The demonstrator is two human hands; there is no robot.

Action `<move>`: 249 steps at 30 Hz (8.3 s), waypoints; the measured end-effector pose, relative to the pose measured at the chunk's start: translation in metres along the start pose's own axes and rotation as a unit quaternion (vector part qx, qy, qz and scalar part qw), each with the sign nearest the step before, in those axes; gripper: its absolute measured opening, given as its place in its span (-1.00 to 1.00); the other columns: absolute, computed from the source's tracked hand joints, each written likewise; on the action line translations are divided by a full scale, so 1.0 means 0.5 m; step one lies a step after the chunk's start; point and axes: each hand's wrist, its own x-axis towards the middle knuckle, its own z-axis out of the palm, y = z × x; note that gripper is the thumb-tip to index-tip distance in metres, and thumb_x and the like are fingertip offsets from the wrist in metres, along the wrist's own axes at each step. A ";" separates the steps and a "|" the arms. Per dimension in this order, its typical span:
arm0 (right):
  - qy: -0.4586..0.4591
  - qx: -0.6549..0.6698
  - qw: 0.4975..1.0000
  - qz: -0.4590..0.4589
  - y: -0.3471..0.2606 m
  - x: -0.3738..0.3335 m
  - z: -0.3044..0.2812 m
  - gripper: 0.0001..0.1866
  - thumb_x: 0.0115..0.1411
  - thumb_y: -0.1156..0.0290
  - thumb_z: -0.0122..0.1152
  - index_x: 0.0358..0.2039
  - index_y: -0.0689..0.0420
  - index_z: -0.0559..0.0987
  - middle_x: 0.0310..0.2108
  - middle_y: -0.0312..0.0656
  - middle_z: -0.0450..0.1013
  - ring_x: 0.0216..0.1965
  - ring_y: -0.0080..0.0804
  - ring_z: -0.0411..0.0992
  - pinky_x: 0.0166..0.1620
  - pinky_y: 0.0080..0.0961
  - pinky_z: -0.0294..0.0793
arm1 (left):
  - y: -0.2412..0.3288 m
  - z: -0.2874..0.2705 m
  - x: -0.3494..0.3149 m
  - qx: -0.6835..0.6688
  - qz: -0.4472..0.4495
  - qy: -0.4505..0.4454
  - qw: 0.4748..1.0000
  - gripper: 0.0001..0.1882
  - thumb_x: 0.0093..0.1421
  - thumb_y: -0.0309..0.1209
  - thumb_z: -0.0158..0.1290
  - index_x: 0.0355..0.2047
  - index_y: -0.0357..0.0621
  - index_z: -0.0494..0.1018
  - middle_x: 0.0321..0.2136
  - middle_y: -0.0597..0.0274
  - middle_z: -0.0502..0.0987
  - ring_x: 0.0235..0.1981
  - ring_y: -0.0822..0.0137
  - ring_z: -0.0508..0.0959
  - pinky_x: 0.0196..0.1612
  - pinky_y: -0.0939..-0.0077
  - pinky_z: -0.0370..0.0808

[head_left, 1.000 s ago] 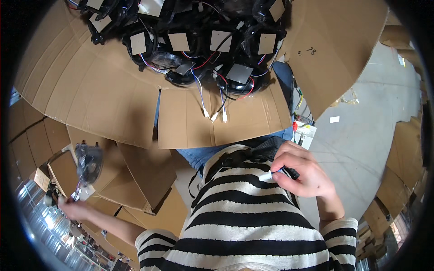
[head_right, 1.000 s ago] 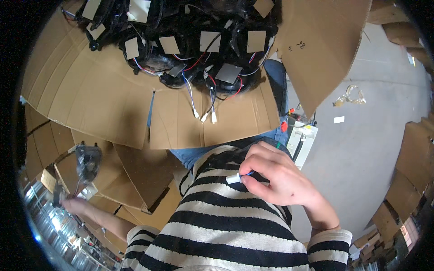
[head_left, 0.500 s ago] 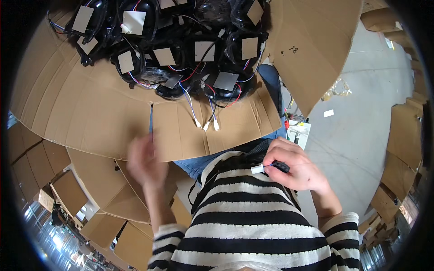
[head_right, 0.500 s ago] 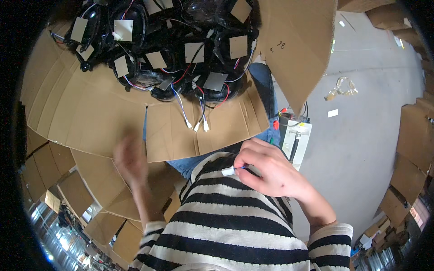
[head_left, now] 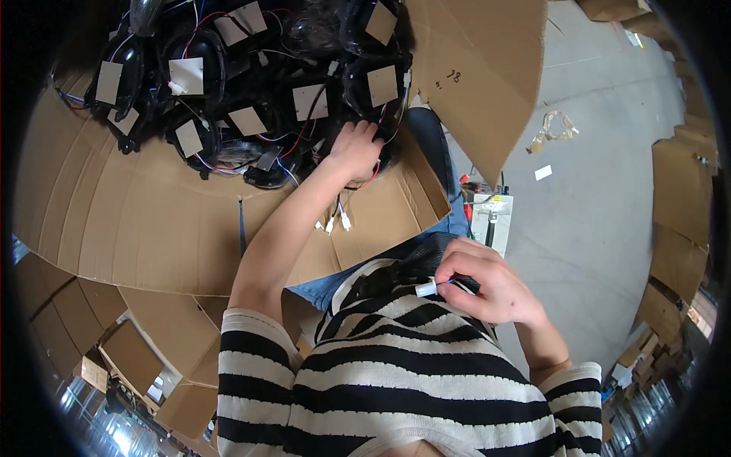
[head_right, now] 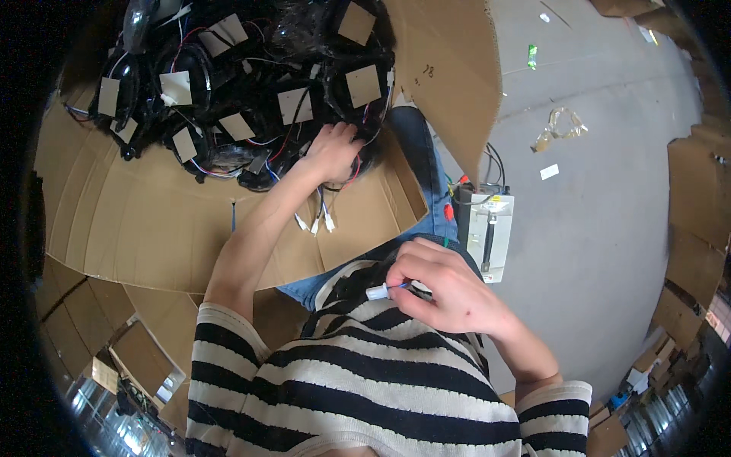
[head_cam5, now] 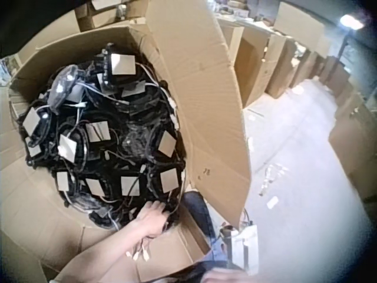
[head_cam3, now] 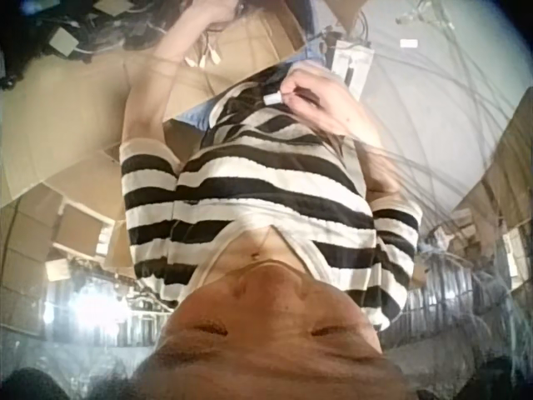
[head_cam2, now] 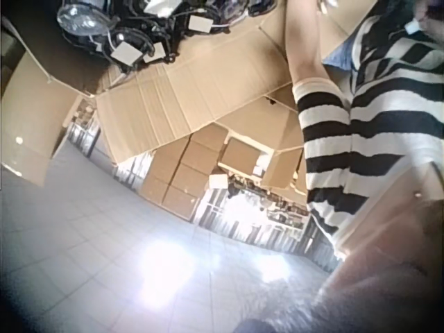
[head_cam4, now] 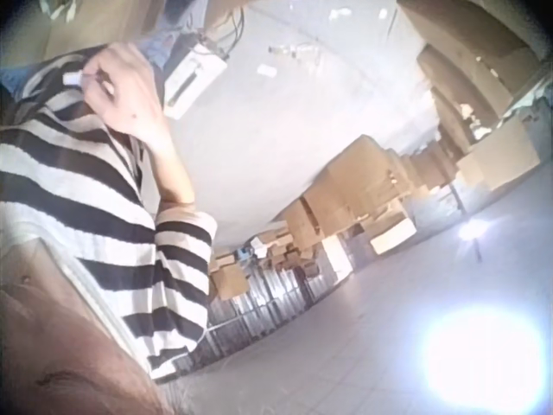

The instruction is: The person repeatedly picks up black plastic components with attached wires from a cardboard box, connects two white plastic connectors together, and places the assembled unit back into the box. This cycle is performed continuously throughout the clip.

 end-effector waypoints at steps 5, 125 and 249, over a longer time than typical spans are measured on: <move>-0.012 0.009 1.000 -0.022 -0.003 0.011 0.013 -0.93 -0.14 0.57 0.07 -0.56 0.22 0.39 -0.58 -0.18 0.28 -0.48 -0.26 0.27 -0.44 -0.45 0.24 | -0.007 -0.005 0.007 -0.009 0.015 0.034 0.999 -0.77 -0.22 -0.42 -0.02 -0.47 -0.15 0.46 -0.25 0.04 0.37 -0.13 0.13 0.30 -0.09 0.33 0.23; 0.011 -0.032 0.994 -0.102 -0.070 0.130 0.009 -0.93 -0.13 0.59 0.10 -0.56 0.21 0.44 -0.60 -0.23 0.29 -0.54 -0.36 0.22 -0.48 -0.52 0.17 | 0.123 -0.190 -0.394 -0.774 -0.180 0.226 0.563 -0.80 0.13 -0.43 -0.14 -0.48 -0.35 0.38 -0.58 0.23 0.38 -0.63 0.57 0.27 -0.57 0.75 0.22; -0.113 0.063 0.984 0.123 0.016 0.134 0.202 -0.95 0.04 0.55 0.02 -0.48 0.27 0.40 -0.67 -0.31 0.32 -0.64 -0.71 0.24 -0.55 -0.73 0.26 | 0.231 -0.086 -0.467 -0.606 -0.304 0.296 0.673 -0.73 0.03 -0.59 -0.06 -0.21 -0.31 0.39 -0.47 0.09 0.47 -0.48 0.32 0.48 -0.37 0.56 0.38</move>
